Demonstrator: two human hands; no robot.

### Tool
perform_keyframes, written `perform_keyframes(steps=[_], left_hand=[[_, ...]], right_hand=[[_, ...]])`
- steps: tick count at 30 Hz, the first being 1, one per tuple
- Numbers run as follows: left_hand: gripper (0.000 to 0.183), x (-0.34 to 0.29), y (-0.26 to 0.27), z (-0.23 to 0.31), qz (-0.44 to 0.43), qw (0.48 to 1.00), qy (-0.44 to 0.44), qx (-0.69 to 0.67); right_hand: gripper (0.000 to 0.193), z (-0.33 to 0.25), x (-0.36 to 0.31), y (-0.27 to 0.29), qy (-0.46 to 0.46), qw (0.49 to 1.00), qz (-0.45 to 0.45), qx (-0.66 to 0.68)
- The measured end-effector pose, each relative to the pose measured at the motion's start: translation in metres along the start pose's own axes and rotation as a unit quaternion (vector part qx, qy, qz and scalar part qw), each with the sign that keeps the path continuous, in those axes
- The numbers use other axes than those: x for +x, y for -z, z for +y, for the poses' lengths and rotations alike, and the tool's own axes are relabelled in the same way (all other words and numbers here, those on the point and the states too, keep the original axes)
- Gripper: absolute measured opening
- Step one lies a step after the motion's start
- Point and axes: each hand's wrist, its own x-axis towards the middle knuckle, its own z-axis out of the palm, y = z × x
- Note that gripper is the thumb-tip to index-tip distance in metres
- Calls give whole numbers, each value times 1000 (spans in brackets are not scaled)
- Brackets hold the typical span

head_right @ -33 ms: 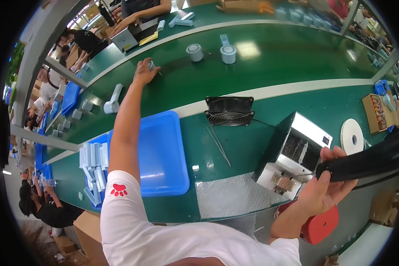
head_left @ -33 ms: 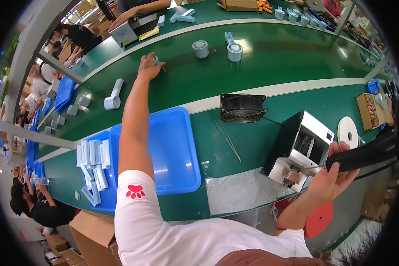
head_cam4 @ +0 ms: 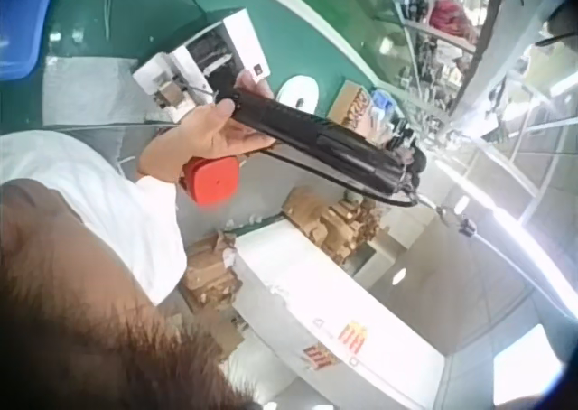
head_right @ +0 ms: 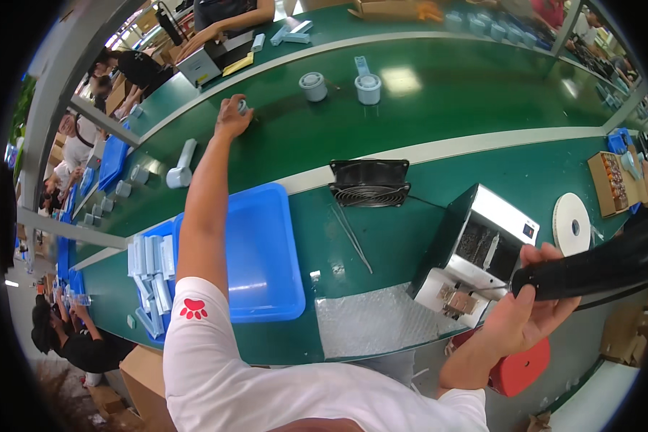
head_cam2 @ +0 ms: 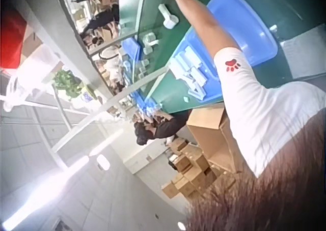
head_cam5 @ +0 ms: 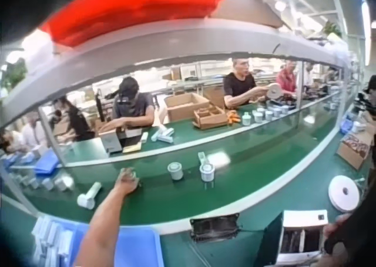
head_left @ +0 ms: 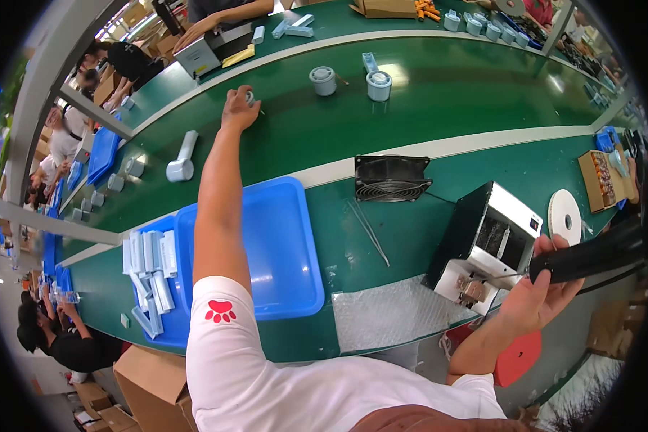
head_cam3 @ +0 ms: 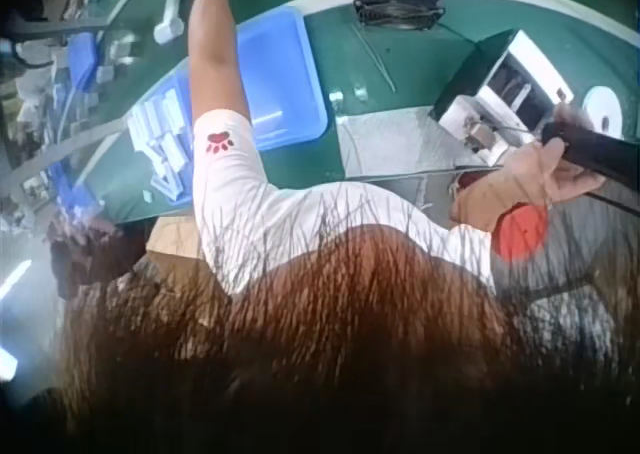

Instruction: The person inserts a cylindrical component into a light blue plastic housing and secures it using a handheld electric screwdriver. They repeat this process for multiple units, placing the finished assemblies into a blue tray on the table.

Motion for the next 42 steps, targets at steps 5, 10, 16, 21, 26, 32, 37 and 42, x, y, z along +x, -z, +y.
perform_keyframes(steps=[5,10,16,21,26,32,37,42], left_hand=[[52,22,10,106,-93,994,-37,42],[85,26,7,195,-63,984,-107,125],[90,23,33,204,-180,973,-108,91],[87,-66,94,139,-71,989,-110,-63],[83,-242,158,71,-170,983,-59,-27],[88,-328,158,48,-96,988,22,-116],[77,-402,189,46,155,896,11,-417],[78,-468,190,91,282,810,-228,-461]], right_hand=[[71,-7,-2,8,-12,998,36,-43],[61,5,-1,23,6,997,-65,36],[73,2,-3,21,-31,999,-5,-10],[66,-8,-3,18,-24,1000,9,-10],[55,-8,-6,13,5,999,-45,10],[53,-18,0,4,59,989,0,-138],[50,-45,-67,-45,151,974,-165,-40],[49,-101,-197,-169,-536,670,-416,301]])
